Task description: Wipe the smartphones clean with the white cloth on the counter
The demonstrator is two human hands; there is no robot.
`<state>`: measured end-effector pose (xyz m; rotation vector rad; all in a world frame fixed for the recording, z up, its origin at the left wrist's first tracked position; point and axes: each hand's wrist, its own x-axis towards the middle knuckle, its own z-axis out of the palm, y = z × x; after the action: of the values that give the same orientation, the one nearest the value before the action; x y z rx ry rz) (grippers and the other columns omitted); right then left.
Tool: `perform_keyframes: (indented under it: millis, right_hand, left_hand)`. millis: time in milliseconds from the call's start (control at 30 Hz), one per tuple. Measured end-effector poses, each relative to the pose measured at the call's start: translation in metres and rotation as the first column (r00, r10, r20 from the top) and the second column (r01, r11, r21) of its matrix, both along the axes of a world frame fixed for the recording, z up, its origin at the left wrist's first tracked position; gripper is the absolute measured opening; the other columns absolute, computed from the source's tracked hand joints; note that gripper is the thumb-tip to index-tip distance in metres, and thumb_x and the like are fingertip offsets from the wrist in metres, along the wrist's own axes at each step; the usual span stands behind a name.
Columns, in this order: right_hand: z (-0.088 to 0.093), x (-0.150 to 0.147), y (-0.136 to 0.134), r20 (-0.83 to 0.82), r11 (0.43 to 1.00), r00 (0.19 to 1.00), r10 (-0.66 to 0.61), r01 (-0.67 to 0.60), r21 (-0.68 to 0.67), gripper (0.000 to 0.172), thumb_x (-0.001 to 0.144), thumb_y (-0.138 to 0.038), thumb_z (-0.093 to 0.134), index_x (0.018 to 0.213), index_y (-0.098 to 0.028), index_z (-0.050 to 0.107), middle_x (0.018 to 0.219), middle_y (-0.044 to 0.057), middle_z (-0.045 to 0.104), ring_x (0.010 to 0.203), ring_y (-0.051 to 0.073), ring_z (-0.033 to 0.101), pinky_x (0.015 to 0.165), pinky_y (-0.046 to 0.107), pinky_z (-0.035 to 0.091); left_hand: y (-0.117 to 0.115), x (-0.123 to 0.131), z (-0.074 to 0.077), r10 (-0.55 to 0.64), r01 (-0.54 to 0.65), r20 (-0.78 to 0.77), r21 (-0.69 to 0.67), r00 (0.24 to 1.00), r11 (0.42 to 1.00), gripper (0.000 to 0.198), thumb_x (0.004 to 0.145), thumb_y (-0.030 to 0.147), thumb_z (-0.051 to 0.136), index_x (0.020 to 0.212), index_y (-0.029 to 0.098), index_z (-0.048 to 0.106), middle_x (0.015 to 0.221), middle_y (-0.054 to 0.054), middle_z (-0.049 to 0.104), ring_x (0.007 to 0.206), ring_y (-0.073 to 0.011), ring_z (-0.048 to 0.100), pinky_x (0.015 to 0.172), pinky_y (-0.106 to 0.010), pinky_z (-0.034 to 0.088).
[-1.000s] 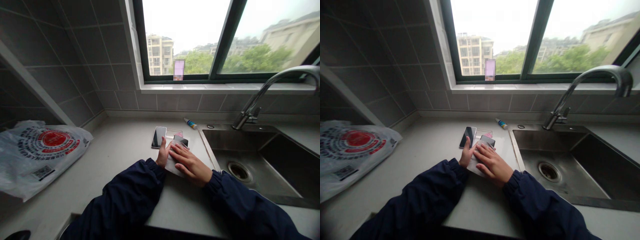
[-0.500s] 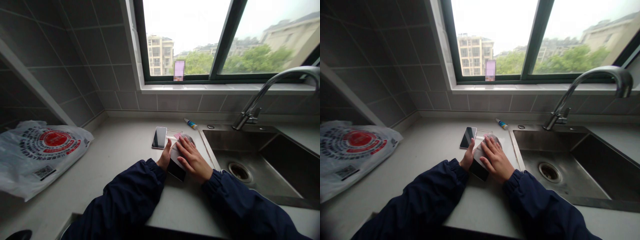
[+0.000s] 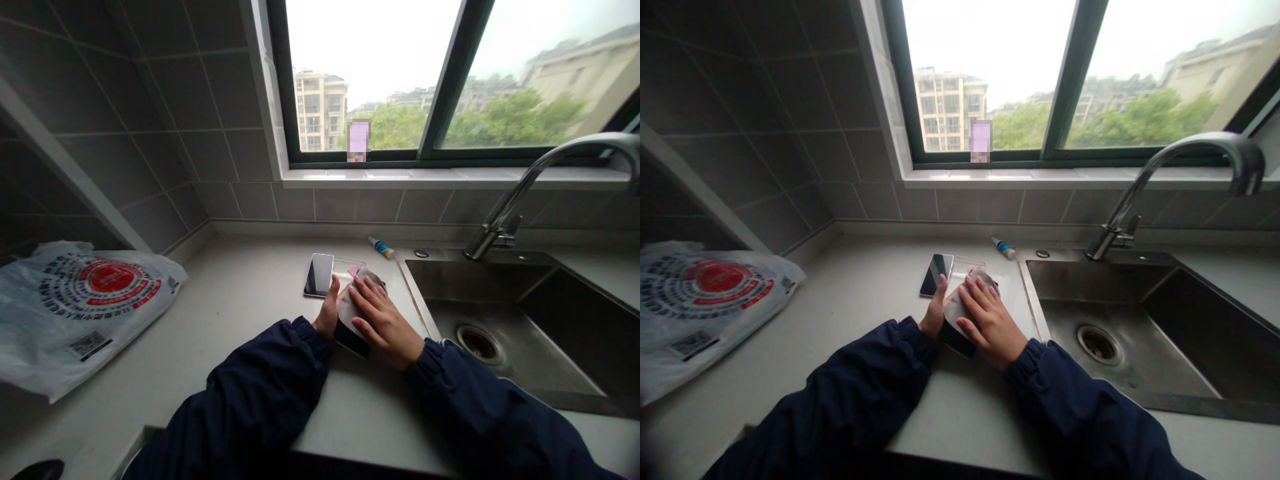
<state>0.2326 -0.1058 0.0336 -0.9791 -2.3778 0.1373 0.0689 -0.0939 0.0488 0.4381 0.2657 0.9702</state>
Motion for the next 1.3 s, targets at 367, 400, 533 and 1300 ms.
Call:
perform_keyframes:
  millis: [367,400,533,1300]
  right_hand:
    - [0.014,-0.004,-0.012,0.031,0.976,0.978,0.204,-0.201,-0.083,0.064,0.104,-0.048,0.048,0.161,-0.022,0.036,0.167,0.013,0.033,0.157,0.034,0.024,0.125,0.062,0.027]
    - [0.016,-0.004,-0.014,0.025,0.969,0.972,0.236,-0.232,-0.089,0.063,0.104,-0.047,0.049,0.161,-0.021,0.037,0.166,0.013,0.035,0.157,0.034,0.026,0.125,0.062,0.027]
    - [0.023,-0.005,-0.02,0.004,0.94,0.945,0.326,-0.324,-0.107,0.062,0.102,-0.047,0.055,0.157,-0.022,0.044,0.162,0.013,0.043,0.155,0.033,0.031,0.125,0.062,0.026]
    - [0.015,0.001,-0.005,-0.012,0.993,0.994,0.11,-0.111,-0.042,0.053,0.106,-0.043,0.047,0.156,-0.025,0.046,0.163,0.011,0.04,0.153,0.033,0.034,0.122,0.061,0.036]
  left_hand:
    - [0.013,-0.012,-0.012,-0.034,0.034,-0.007,-0.019,0.999,0.999,0.102,0.091,0.084,0.02,0.153,0.007,0.046,0.131,-0.025,0.067,0.123,-0.0372,0.065,0.116,-0.053,0.038]
    - [0.013,-0.013,-0.011,-0.037,0.037,-0.011,-0.01,0.999,0.999,0.106,0.089,0.086,0.021,0.152,0.005,0.046,0.129,-0.026,0.067,0.12,-0.0384,0.066,0.114,-0.054,0.039]
    - [0.011,-0.016,-0.012,0.008,-0.007,-0.065,0.01,0.998,1.0,0.111,0.087,0.088,0.025,0.151,0.0,0.045,0.122,-0.03,0.069,0.106,-0.0396,0.072,0.105,-0.054,0.046]
    - [0.007,-0.006,-0.007,0.01,-0.01,-0.015,-0.02,1.0,1.0,0.091,0.097,0.076,0.024,0.156,0.009,0.043,0.136,-0.022,0.065,0.128,-0.0348,0.062,0.119,-0.049,0.036]
